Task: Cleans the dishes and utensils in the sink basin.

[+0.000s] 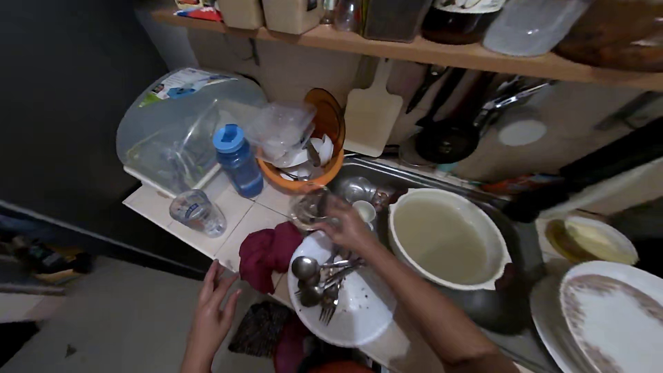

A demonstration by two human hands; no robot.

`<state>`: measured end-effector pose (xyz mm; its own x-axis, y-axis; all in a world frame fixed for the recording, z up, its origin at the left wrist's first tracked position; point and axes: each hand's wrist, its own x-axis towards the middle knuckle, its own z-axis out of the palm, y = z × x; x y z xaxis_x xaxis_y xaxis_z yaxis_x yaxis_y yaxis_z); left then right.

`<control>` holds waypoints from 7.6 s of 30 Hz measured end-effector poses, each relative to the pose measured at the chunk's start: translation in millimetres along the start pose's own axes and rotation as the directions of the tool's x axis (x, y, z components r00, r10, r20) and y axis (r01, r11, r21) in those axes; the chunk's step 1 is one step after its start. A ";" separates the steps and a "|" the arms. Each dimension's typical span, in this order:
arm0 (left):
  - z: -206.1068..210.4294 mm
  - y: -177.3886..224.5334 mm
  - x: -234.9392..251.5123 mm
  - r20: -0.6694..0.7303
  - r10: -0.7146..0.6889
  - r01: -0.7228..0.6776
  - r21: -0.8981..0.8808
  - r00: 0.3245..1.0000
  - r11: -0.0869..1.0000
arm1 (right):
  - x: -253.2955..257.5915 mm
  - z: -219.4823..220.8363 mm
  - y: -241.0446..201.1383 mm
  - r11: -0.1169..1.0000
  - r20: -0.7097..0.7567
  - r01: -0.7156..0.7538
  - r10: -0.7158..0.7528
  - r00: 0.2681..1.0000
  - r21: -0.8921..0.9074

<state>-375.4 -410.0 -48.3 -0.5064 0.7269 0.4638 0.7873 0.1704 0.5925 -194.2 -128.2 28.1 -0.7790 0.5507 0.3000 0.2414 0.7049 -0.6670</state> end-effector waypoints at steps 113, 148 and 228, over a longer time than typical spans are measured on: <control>86.0 -35.1 88.8 0.291 -0.381 0.226 0.450 0.878 0.864 | 21.8 30.6 14.2 0.988 0.738 0.016 0.102 0.667 -0.151; 72.2 29.6 96.5 0.257 -0.054 -0.004 0.221 0.965 0.975 | -120.6 -136.9 155.0 0.715 0.160 -0.699 0.688 0.708 0.020; 454.1 276.0 155.8 0.829 -0.358 0.821 -0.191 0.428 0.538 | -136.1 -90.4 236.3 0.128 -0.033 -0.435 0.975 0.218 0.891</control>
<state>-77.3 52.4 -111.6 -0.2073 0.8022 -0.5598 -0.0589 0.5610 0.8257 21.1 3.9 -108.7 0.0852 0.8224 -0.5625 -0.1464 -0.5481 -0.8235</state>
